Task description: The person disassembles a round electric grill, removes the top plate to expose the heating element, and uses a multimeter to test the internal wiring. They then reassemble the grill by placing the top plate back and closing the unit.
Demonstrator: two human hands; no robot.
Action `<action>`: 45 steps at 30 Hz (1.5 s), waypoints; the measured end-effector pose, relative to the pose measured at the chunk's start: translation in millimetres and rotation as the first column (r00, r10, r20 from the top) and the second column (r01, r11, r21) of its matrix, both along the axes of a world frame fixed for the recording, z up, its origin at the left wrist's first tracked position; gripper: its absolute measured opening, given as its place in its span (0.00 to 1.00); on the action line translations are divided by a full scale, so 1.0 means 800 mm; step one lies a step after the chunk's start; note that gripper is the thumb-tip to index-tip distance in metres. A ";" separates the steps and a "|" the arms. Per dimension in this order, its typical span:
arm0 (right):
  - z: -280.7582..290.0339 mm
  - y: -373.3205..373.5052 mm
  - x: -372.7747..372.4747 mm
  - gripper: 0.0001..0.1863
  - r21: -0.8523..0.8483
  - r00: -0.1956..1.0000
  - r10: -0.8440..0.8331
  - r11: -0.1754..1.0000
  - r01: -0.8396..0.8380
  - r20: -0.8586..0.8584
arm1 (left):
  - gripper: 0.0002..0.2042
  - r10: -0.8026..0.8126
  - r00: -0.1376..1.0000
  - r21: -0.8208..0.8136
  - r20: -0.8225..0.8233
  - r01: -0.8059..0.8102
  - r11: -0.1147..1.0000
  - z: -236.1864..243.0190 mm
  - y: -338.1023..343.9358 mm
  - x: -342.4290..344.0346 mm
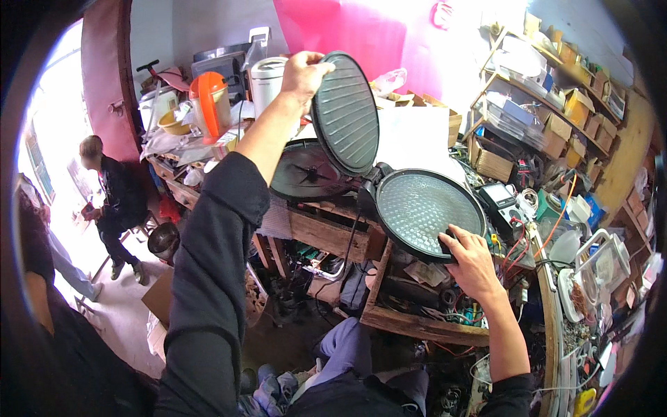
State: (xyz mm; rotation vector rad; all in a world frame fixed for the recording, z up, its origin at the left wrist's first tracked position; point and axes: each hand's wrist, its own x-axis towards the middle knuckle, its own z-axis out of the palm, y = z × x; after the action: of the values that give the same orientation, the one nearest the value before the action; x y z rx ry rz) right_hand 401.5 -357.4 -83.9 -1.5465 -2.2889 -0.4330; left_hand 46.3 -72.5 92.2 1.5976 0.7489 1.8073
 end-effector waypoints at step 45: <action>-0.020 -0.001 0.013 0.40 -0.033 0.982 0.058 0.997 -0.066 -0.182 | 0.08 0.434 0.615 0.664 -0.658 0.202 0.720 -0.104 -0.226 0.319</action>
State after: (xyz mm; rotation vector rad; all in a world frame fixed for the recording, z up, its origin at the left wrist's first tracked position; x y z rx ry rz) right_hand 411.6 -358.4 -99.7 -1.4638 -2.2103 -0.2224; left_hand 301.8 -253.6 8.8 3.0528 0.5372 1.4683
